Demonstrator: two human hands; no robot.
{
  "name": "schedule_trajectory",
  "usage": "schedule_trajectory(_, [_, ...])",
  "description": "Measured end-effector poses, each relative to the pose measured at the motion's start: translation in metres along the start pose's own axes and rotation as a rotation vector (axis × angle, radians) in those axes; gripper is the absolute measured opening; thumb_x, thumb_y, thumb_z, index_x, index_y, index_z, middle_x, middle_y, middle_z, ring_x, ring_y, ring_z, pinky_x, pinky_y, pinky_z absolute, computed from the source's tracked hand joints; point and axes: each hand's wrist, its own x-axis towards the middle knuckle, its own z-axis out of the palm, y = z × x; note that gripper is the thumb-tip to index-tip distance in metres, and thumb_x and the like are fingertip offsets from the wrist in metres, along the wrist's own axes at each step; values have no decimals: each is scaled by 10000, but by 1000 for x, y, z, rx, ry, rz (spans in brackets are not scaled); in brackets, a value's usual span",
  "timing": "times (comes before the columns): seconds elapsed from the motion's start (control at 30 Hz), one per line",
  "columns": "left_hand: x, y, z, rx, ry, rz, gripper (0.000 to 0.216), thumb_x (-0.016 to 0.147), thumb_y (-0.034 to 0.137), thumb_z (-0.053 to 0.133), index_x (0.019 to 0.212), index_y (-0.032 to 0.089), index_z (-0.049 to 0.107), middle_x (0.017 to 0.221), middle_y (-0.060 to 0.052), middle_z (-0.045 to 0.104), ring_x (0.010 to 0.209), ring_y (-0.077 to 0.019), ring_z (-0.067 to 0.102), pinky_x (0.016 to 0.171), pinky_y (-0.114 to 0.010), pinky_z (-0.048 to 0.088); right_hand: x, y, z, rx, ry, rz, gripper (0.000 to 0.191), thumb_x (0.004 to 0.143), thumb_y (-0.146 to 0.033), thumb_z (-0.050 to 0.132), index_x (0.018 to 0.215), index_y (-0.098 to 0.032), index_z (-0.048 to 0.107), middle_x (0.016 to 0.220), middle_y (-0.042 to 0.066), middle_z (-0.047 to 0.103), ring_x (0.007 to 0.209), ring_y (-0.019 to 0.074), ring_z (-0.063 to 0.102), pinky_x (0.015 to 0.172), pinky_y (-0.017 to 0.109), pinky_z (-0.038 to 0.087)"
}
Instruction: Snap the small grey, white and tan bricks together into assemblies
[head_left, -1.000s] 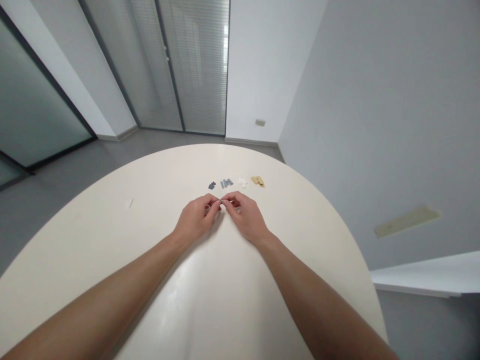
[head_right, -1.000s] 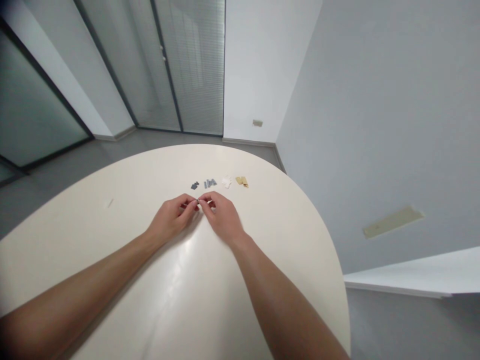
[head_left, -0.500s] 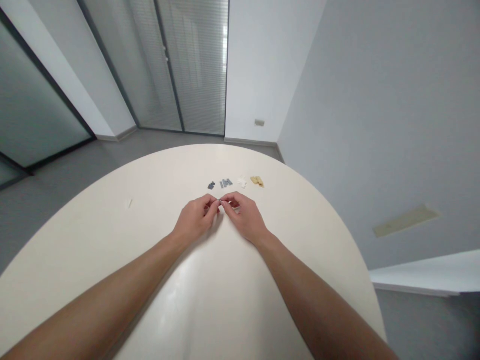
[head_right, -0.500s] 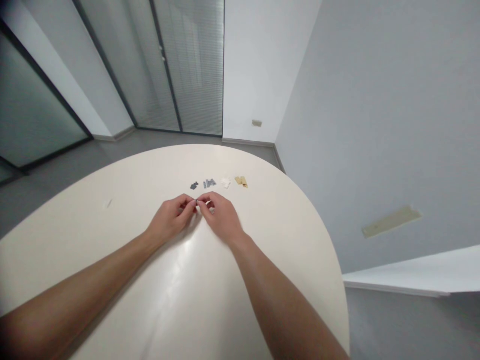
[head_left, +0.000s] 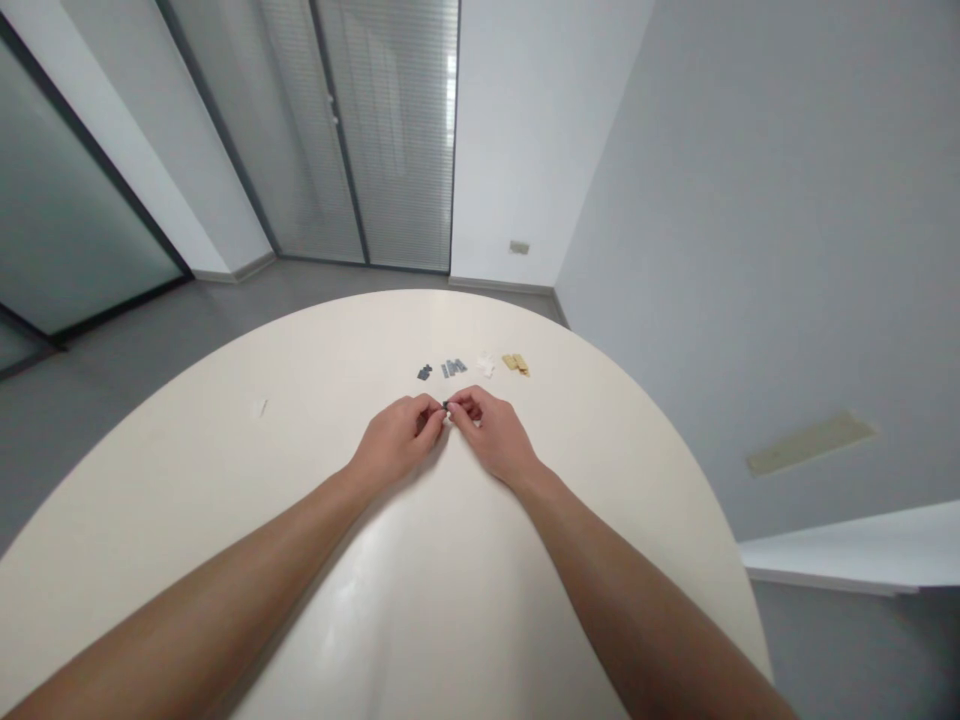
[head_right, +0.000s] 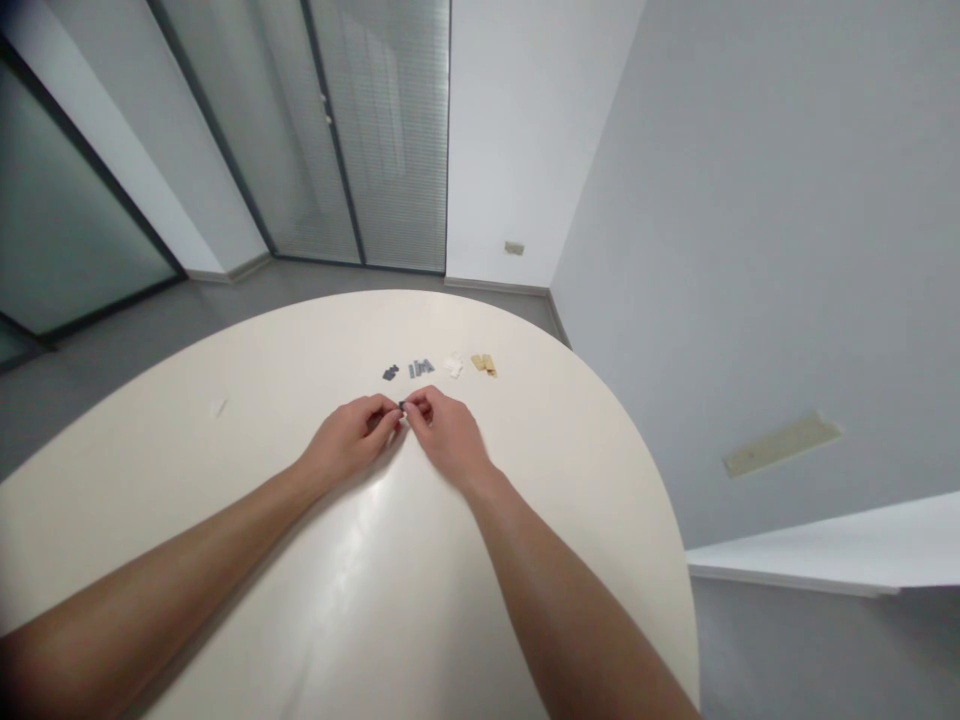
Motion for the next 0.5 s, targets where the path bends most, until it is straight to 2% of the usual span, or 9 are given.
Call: schedule_trajectory(0.5, [1,0,0,8,-5,-7,237,958,343,458,880,210,637,816,-41,679,730,-193,580,665,-317,377,-1,-6,-1,-25,-14,33,142,969,-335,549,995,-225,634,891,27,745,806,172,682,745,311,490])
